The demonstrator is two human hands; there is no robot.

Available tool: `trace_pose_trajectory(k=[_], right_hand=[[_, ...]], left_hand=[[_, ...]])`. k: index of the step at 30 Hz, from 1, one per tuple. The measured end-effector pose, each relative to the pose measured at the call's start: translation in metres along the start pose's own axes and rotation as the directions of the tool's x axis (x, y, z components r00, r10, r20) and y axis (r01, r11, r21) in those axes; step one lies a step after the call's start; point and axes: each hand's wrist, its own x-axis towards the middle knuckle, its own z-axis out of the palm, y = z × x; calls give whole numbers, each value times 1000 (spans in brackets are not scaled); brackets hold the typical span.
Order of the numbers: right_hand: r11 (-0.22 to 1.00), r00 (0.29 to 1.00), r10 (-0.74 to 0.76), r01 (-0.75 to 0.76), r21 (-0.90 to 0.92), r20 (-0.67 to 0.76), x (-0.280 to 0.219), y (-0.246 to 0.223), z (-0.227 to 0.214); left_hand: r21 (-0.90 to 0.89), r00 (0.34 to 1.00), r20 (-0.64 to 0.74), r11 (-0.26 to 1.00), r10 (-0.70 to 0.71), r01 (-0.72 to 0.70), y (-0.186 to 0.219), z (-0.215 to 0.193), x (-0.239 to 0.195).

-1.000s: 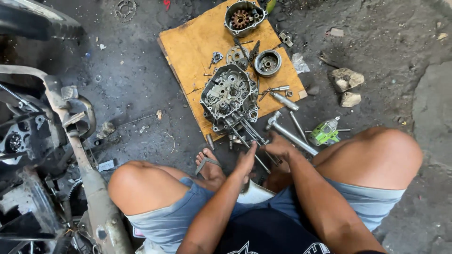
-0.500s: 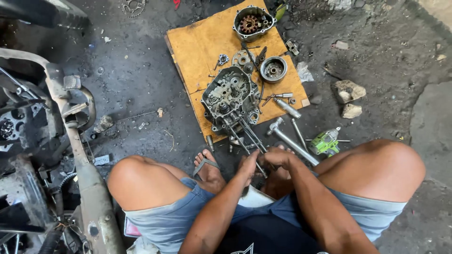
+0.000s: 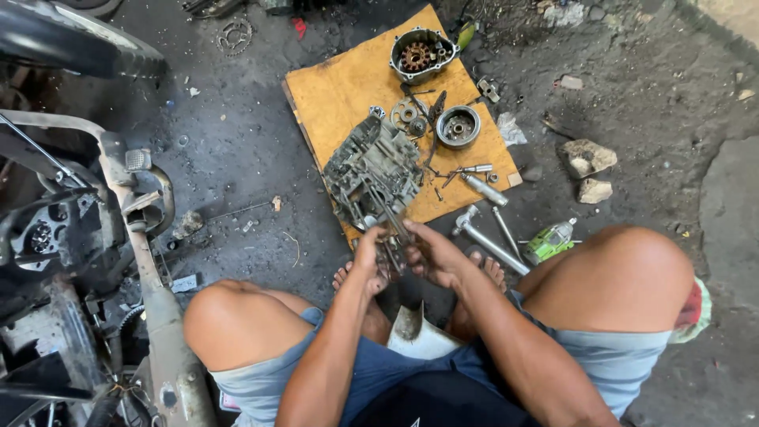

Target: Disassembling a motorcycle engine crankcase using an impact driver and hand tools

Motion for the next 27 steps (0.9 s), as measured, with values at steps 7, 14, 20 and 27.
trace_pose_trajectory(k=[7,14,20,27], right_hand=[[993,998,15,-9,115,-58,-9,0,23],[998,989,43,-36,47,-142,-5,16,-12],[999,994,-21,25,37,-108,-7,16,-17],[990,987,19,-41,-139,-157,3,18,-46]], left_hand=[[-1,995,59,996,-85,85,-7,-19,11],[43,990,94,994,-105,101,-58,-4,30],[96,990,105,992,-91,80,-64,0,34],[195,996,83,981,-42,25,-101,5,61]])
